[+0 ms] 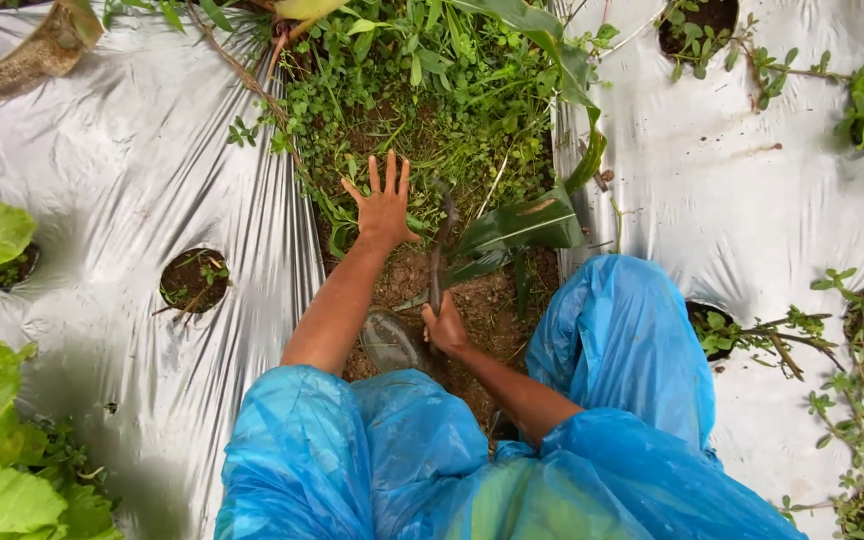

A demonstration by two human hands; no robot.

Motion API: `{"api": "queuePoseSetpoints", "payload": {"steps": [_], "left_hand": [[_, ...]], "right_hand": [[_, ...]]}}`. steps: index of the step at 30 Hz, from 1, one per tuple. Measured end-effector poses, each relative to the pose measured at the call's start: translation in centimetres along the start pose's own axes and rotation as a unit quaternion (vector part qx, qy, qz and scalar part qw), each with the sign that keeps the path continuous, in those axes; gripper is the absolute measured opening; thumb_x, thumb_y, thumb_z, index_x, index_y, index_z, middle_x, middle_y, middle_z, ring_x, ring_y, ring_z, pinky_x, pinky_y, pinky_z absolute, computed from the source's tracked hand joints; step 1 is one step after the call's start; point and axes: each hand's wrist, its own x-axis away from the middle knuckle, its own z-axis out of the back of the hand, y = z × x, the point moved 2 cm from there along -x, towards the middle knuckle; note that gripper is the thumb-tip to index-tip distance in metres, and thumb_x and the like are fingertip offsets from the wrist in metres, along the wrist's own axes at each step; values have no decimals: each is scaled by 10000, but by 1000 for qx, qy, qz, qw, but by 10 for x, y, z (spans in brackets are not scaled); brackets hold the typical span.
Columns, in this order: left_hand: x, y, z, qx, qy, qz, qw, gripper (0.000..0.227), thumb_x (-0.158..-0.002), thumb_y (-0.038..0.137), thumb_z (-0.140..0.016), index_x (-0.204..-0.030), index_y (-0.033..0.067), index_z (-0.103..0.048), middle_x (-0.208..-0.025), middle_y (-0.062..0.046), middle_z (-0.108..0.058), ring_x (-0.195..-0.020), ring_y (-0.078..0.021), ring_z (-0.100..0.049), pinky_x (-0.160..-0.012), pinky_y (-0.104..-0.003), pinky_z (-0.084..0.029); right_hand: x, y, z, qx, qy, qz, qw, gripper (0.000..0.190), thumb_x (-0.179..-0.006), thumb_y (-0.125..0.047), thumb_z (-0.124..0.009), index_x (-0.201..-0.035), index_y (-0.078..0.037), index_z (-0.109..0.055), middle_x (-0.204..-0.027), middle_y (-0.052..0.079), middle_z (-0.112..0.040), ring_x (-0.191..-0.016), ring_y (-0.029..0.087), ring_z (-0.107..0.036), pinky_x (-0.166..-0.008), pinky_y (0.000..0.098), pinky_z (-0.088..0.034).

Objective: Using a sickle to cut and remove weeds from a vegetable garden bed covered in plastic mulch.

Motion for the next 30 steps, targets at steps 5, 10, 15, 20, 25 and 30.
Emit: {"api": "queuePoseSetpoints", "payload": {"steps": [5,10,15,20,25,30], "left_hand": [[-3,-2,-13,-30,-18,9,999,1491,-637,664,-913,-1697,127,-14,-1753,-184,99,-1602,-484,13,-1079,-955,-156],[-26,-10,-55,-34,-32,27,999,1362,-736,458,-911,-1700,127,-8,-1758,-191,78,-1611,-468,4,-1065,-961,-157],[-25,-13,-50,-12,-35,38,999,1226,-801,267,-847,-1696,126,-20,-1750,-190,30,-1609,-477,-17,-1083,-958,-135],[-8,-16,-32,18,-18,34,999,1076,-867,89,-750,-1694,100,-60,-1743,-196,-26,-1601,-494,-49,-1089,-960,-167],[-3,-19,-33,25,-22,33,999,1057,-871,77,-732,-1693,105,-68,-1741,-186,-63,-1600,-490,-77,-1091,-958,-177],[-8,-21,-36,38,-22,30,999,1038,-868,37,-705,-1683,106,-66,-1727,-179,-68,-1599,-487,-50,-1089,-981,-130]], "right_hand": [[-38,-54,30,26,134,69,988,176,-1126,-214,-447,-1169,-52,-396,-665,60,-656,-503,201,-658,-503,376,-545],[-68,-18,32,-108,273,173,940,271,-1119,-136,-442,-1339,-26,-328,-811,77,-606,-565,175,-665,-559,320,-617],[2,-11,-4,35,15,16,999,294,-1100,-160,-497,-1287,46,-400,-739,153,-670,-563,246,-689,-517,400,-605],[-18,-38,11,39,130,18,991,229,-1079,-137,-511,-1221,8,-405,-778,163,-625,-535,237,-670,-474,384,-587],[-57,-37,34,-41,244,110,963,213,-1110,-139,-447,-1270,-29,-360,-832,95,-607,-548,202,-694,-499,328,-607],[17,9,-7,30,-16,-6,999,495,-1076,-93,-521,-1423,158,-274,-881,247,-665,-602,254,-713,-518,377,-628]]}}
